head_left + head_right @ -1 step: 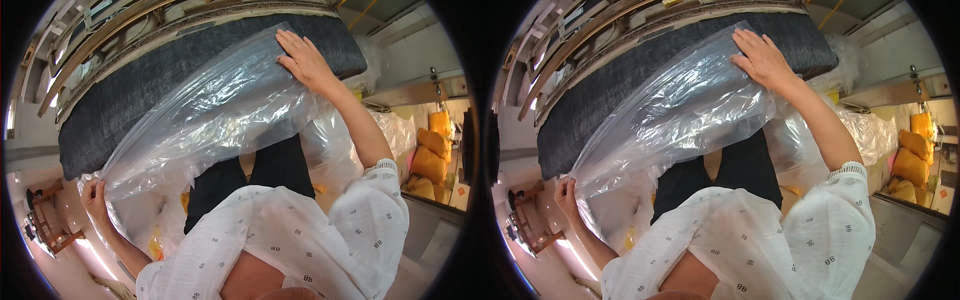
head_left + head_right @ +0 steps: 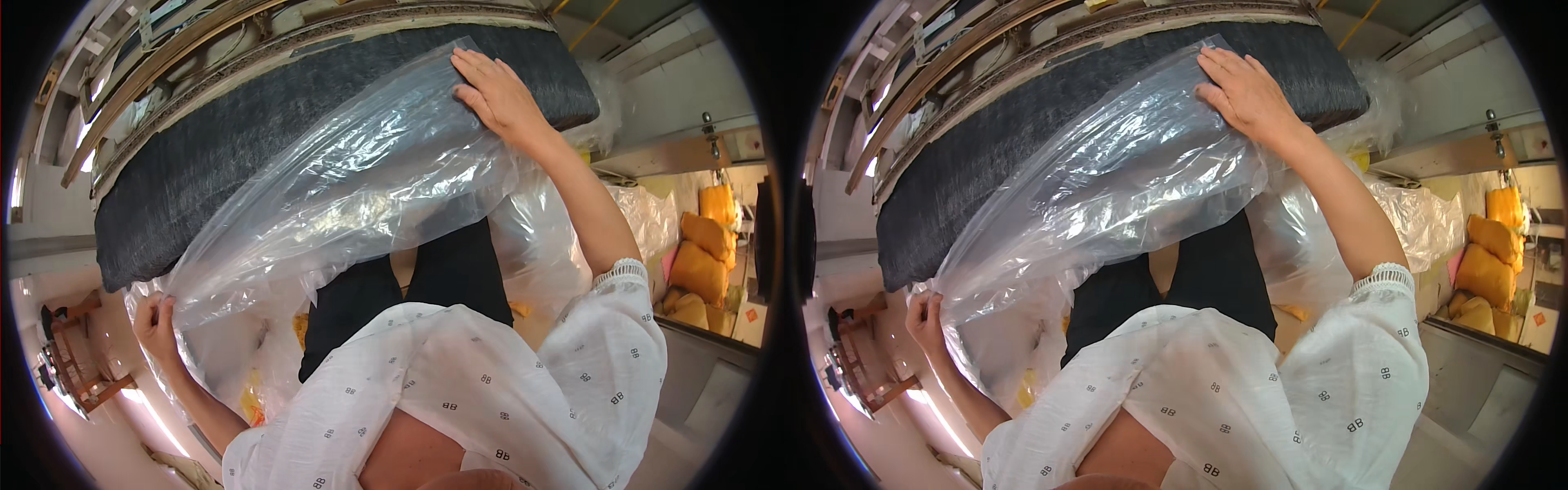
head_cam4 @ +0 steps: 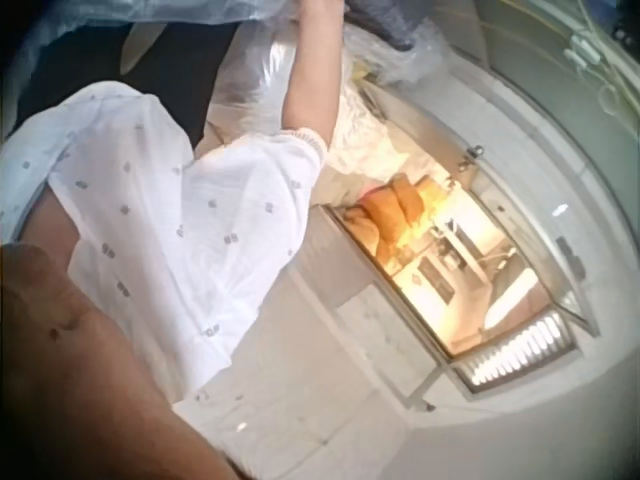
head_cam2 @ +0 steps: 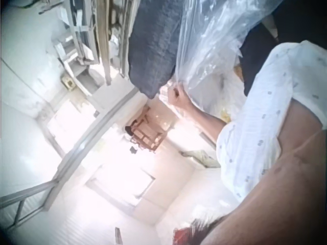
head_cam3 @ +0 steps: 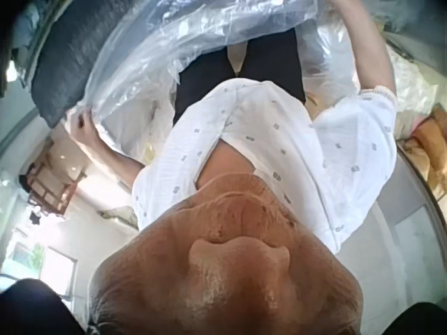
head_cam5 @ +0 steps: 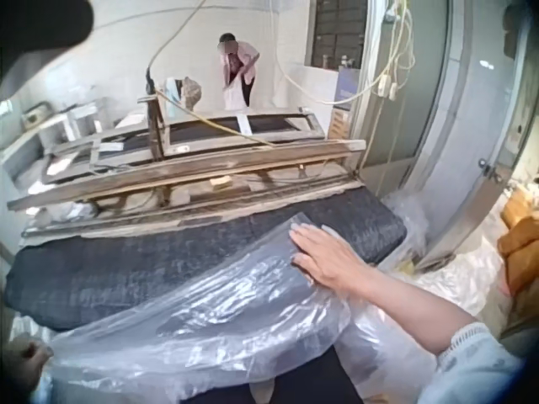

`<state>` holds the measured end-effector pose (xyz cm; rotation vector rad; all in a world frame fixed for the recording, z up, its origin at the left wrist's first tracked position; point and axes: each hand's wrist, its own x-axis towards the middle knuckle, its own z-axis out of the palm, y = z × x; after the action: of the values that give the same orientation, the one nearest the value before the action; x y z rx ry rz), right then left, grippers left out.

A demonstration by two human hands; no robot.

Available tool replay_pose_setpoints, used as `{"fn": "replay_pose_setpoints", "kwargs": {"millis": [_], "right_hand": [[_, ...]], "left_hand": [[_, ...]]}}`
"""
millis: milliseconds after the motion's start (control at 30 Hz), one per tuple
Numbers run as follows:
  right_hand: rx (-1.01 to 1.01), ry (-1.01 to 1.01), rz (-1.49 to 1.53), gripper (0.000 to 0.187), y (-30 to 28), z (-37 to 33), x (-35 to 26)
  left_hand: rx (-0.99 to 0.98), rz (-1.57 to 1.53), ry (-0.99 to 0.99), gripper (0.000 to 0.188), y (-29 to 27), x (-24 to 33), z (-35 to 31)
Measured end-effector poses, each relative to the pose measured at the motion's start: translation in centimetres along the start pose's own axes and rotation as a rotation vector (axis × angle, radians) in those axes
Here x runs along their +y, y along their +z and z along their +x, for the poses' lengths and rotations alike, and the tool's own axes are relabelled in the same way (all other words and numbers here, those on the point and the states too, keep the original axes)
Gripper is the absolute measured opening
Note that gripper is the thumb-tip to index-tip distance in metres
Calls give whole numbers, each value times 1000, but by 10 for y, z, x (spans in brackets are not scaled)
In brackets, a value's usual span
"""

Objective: Wrapping large black industrial components in clear plastic sheeting.

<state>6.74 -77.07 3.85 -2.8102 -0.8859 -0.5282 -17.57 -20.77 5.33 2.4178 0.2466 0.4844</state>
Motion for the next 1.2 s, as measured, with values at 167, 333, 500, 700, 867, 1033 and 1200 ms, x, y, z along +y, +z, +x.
{"fn": "replay_pose_setpoints", "kwargs": {"millis": [167, 333, 500, 700, 867, 1033, 1200], "right_hand": [[190, 58, 146, 18, 6, 40, 30], [-42, 296, 442, 24, 26, 57, 73], [82, 352, 905, 13, 11, 68, 80], [737, 547, 834, 9, -8, 100, 33], [669, 576, 725, 24, 66, 100, 76], [649, 571, 517, 16, 66, 106, 92], [559, 566, 383, 22, 67, 104, 98]], "left_hand": [[70, 364, 206, 24, 17, 20, -51], [-60, 258, -43, 14, 48, 24, -84], [235, -3, -333, 22, 48, 16, -28], [622, -609, -252, 28, 59, 46, 114], [423, -304, -42, 27, 106, -22, 191], [395, -232, -52, 28, 119, -16, 232], [403, -189, -28, 30, 123, -1, 245]]}}
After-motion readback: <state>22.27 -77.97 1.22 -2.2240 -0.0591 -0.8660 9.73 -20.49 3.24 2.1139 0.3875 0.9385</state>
